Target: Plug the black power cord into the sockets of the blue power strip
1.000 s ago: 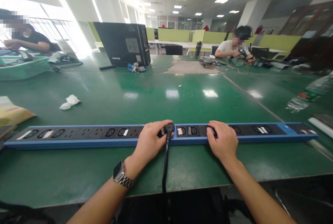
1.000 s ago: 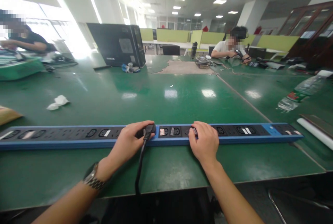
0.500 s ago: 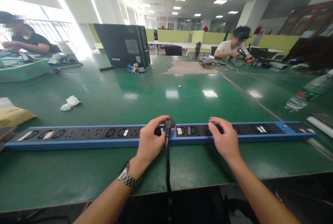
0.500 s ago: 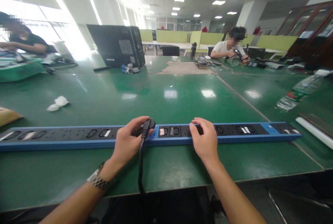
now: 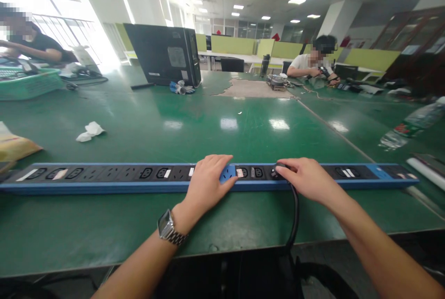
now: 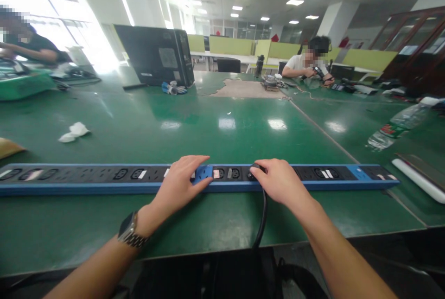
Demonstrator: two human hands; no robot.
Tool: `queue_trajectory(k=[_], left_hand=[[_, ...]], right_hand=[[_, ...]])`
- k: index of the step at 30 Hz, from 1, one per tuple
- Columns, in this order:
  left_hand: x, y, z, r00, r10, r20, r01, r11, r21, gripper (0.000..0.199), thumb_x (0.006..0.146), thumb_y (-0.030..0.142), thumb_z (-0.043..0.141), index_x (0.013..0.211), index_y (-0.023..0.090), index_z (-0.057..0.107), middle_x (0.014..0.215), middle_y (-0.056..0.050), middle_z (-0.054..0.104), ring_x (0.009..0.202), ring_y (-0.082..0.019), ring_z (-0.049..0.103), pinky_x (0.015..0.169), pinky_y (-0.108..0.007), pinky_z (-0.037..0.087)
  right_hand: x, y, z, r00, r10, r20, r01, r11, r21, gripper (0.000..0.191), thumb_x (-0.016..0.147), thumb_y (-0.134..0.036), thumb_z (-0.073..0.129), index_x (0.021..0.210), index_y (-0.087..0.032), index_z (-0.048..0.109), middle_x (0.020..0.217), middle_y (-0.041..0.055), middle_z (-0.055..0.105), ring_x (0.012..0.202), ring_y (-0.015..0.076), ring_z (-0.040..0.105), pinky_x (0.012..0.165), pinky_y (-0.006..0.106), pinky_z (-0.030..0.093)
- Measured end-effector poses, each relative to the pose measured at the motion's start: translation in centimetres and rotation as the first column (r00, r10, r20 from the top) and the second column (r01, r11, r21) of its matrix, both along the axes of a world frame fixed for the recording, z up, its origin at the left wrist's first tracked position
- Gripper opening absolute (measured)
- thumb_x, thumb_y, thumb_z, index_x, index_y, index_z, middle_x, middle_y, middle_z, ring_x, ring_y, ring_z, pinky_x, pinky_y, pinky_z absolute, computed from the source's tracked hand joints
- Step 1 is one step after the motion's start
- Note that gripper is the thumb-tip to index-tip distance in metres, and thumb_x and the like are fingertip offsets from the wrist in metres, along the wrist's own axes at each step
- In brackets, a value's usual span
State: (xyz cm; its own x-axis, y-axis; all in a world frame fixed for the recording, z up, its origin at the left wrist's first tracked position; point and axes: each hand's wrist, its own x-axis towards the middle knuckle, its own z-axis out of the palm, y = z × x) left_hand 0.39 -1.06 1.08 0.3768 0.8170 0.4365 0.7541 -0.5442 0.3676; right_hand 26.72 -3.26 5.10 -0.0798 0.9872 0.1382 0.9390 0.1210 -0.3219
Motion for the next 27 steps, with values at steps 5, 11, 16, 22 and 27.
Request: queue_trajectory(k=[5,11,16,22,27], left_hand=[[-0.6,-0.1,-0.5,0.996,0.0,-0.089,-0.002,1.0,-0.021,0.036,0.089,0.04,0.061,0.119,0.021,0.062,0.121,-0.008,0.068,0.114,-0.027,0.059,0.1,-0.046,0.043],[-0.5,0.0,-0.3,0.989,-0.022,-0.149,0.016,0.999,-0.039,0.037,0.092,0.042,0.057,0.121,0.019,0.062,0.125,-0.008,0.066,0.117,-0.027,0.059,0.102,-0.047,0.041],[-0.7,0.1,-0.6,0.985,-0.029,-0.168,0.023,0.999,-0.04,0.04,0.093,0.044,0.057,0.125,0.02,0.06,0.127,-0.009,0.065,0.117,-0.027,0.058,0.102,-0.047,0.04],[-0.7,0.2,-0.6,0.984,-0.039,-0.175,0.033,0.999,-0.042,0.042,0.092,0.046,0.058,0.125,0.02,0.06,0.126,-0.009,0.065,0.116,-0.027,0.058,0.102,-0.048,0.041],[-0.9,0.1,-0.7,0.975,-0.073,-0.21,0.075,0.997,0.0,0.058,0.083,0.053,0.067,0.128,0.017,0.058,0.127,-0.012,0.064,0.115,-0.03,0.058,0.102,-0.05,0.04]], right_hand=[[-2.7,0.5,0.3,0.928,-0.01,0.373,0.021,0.999,-0.026,0.029,0.087,-0.038,0.053,0.084,-0.021,0.078,0.082,0.0121,0.076,0.076,0.0276,0.071,0.063,0.035,0.046],[-2.9,-0.5,-0.2,0.941,-0.042,0.335,0.037,0.999,0.021,0.034,0.091,-0.036,0.048,0.101,-0.019,0.076,0.087,0.0129,0.076,0.084,0.0283,0.071,0.069,0.035,0.049],[-3.0,-1.8,-1.0,0.958,-0.11,0.264,0.089,0.992,0.09,0.039,0.095,-0.036,0.042,0.109,-0.02,0.074,0.09,0.0103,0.077,0.085,0.0269,0.072,0.071,0.035,0.051],[-0.9,-2.3,3.4,0.972,-0.216,0.088,0.166,0.906,0.39,0.04,0.09,-0.046,0.049,0.107,-0.022,0.076,0.088,0.0063,0.077,0.077,0.0259,0.072,0.065,0.035,0.05],[8.0,-2.0,3.2,0.969,-0.217,0.118,0.191,0.962,0.197,0.036,0.081,-0.049,0.057,0.094,-0.024,0.08,0.073,0.0044,0.075,0.058,0.0231,0.068,0.052,0.032,0.046]])
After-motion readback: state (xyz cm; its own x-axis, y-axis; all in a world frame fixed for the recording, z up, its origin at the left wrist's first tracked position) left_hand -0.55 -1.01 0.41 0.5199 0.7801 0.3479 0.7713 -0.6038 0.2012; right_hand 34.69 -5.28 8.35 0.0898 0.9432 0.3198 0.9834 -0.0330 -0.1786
